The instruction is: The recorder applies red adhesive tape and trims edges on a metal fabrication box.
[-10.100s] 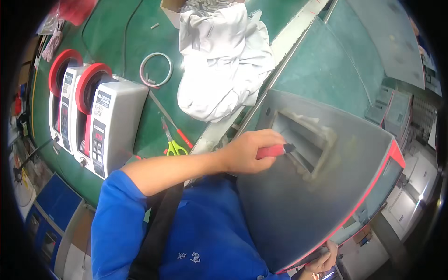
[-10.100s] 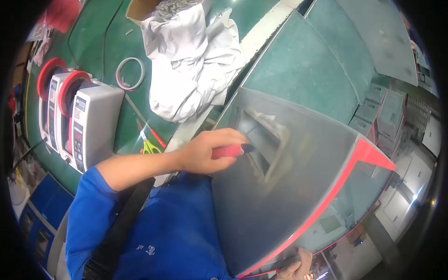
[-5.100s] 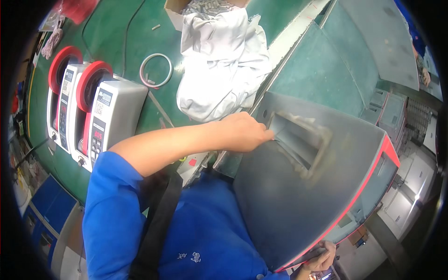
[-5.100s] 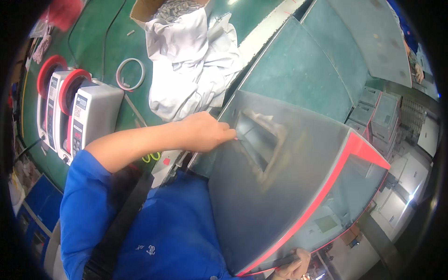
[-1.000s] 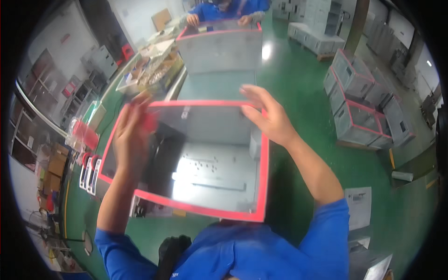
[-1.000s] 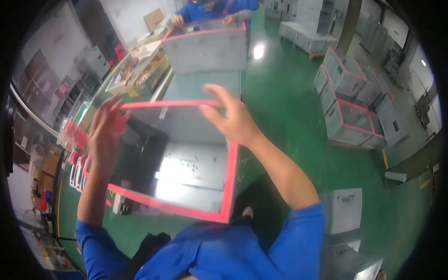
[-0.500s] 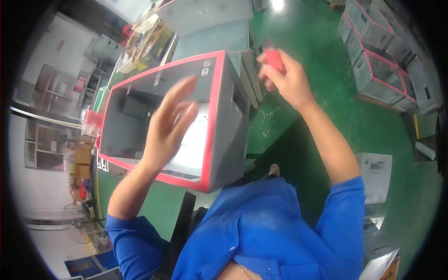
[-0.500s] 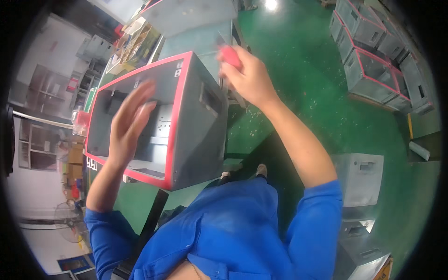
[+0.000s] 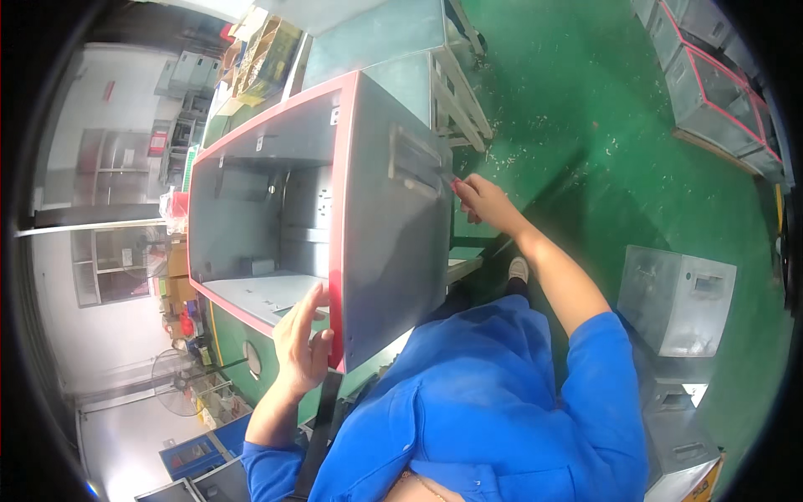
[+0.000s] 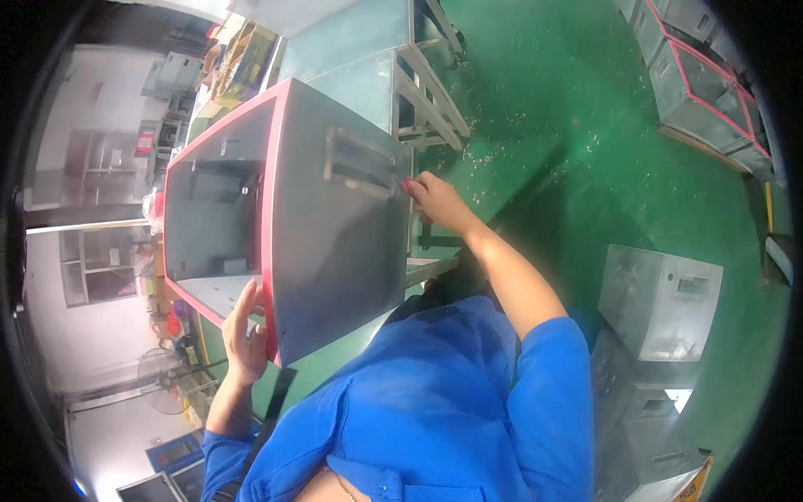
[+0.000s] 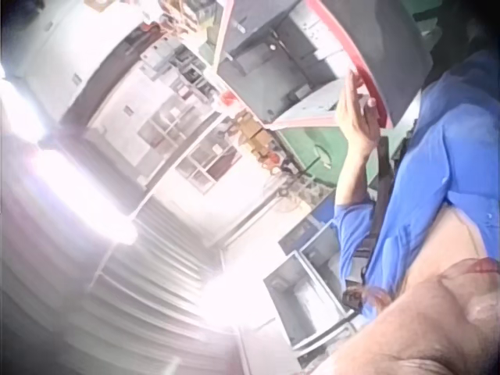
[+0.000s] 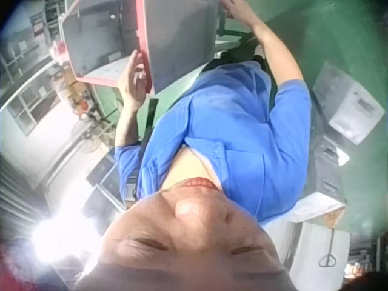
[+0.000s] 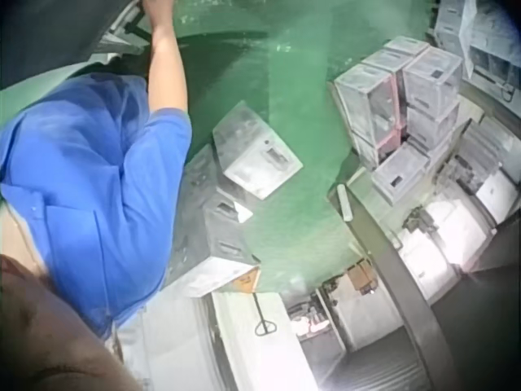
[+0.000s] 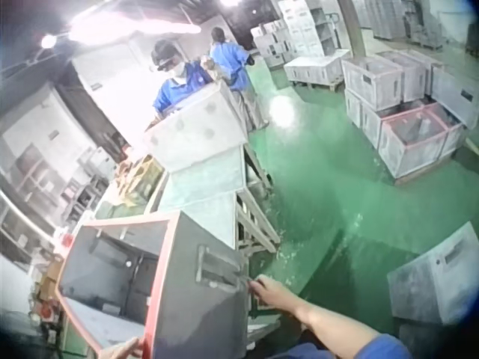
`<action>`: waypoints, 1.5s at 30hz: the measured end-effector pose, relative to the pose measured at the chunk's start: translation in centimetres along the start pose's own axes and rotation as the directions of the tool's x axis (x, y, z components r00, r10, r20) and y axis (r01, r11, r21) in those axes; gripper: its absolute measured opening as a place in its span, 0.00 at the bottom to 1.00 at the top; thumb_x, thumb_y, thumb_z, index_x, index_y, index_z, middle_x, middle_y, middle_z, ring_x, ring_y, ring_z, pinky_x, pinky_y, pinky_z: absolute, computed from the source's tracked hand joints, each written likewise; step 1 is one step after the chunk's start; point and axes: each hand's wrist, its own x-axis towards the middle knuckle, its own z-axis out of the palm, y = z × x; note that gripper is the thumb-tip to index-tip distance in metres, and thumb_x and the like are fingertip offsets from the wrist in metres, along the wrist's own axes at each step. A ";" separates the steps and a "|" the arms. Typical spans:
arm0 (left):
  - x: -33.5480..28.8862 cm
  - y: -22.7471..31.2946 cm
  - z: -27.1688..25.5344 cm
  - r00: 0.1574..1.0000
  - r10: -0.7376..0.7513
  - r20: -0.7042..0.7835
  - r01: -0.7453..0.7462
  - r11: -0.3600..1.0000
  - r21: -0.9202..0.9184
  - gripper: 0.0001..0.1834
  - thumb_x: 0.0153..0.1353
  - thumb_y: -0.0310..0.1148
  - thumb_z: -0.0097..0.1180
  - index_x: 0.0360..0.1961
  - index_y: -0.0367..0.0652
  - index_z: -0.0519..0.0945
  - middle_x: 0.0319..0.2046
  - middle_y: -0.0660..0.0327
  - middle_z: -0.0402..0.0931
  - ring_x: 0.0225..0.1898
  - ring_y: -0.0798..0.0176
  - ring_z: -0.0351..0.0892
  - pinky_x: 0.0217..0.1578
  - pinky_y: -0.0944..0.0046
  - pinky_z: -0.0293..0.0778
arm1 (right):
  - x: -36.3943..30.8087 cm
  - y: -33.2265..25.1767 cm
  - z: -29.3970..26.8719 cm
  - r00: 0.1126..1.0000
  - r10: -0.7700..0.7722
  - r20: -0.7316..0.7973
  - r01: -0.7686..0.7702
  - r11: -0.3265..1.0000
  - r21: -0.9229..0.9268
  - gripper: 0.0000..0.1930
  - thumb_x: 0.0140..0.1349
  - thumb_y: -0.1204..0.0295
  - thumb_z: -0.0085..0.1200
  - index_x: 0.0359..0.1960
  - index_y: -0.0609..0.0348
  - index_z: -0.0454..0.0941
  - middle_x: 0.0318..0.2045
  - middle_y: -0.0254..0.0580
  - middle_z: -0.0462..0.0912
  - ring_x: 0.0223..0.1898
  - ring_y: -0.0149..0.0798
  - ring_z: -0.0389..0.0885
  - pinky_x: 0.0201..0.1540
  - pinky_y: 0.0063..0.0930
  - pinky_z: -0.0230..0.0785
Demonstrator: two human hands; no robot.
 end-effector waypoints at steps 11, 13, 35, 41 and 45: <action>-0.3 0.2 0.4 0.995 -0.074 -0.065 0.078 0.995 0.063 0.35 0.60 0.54 0.40 0.54 0.30 0.64 0.35 0.47 0.78 0.34 0.54 0.80 0.38 0.59 0.72 | 3.0 1.9 1.6 0.966 -0.258 0.013 0.234 0.852 -0.469 0.16 0.62 0.53 0.39 0.34 0.52 0.70 0.26 0.50 0.78 0.32 0.57 0.76 0.33 0.46 0.66; -0.3 0.1 0.5 0.995 -0.062 -0.079 0.068 0.995 0.073 0.35 0.60 0.55 0.40 0.54 0.30 0.63 0.34 0.47 0.78 0.33 0.54 0.80 0.37 0.59 0.72 | 3.1 1.1 0.9 0.975 -0.222 0.002 0.196 0.858 -0.475 0.16 0.62 0.54 0.38 0.35 0.51 0.69 0.27 0.50 0.78 0.33 0.57 0.75 0.34 0.47 0.66; 0.2 0.0 -0.1 0.999 -0.032 -0.036 0.033 0.999 0.016 0.34 0.63 0.49 0.39 0.59 0.32 0.54 0.27 0.49 0.77 0.23 0.57 0.77 0.23 0.64 0.71 | 4.2 1.5 -1.7 0.988 -0.121 0.093 0.142 0.949 -0.280 0.12 0.62 0.60 0.42 0.34 0.56 0.68 0.26 0.52 0.78 0.30 0.57 0.75 0.31 0.45 0.65; 1.9 -0.2 0.0 1.000 0.004 0.028 -0.006 0.998 0.069 0.32 0.63 0.47 0.39 0.59 0.32 0.55 0.23 0.51 0.77 0.19 0.59 0.74 0.18 0.63 0.67 | 4.0 1.3 -1.3 0.956 -0.278 0.096 0.293 0.874 -0.387 0.10 0.61 0.64 0.43 0.31 0.57 0.66 0.22 0.49 0.77 0.28 0.54 0.75 0.28 0.45 0.66; 1.5 0.0 0.1 0.999 -0.031 0.011 0.031 0.998 0.062 0.28 0.63 0.45 0.39 0.54 0.30 0.61 0.22 0.50 0.76 0.18 0.57 0.73 0.17 0.63 0.66 | 3.2 1.1 -0.2 0.892 -0.425 0.154 0.442 0.751 -0.490 0.08 0.60 0.67 0.45 0.29 0.58 0.66 0.20 0.47 0.75 0.21 0.48 0.75 0.19 0.40 0.65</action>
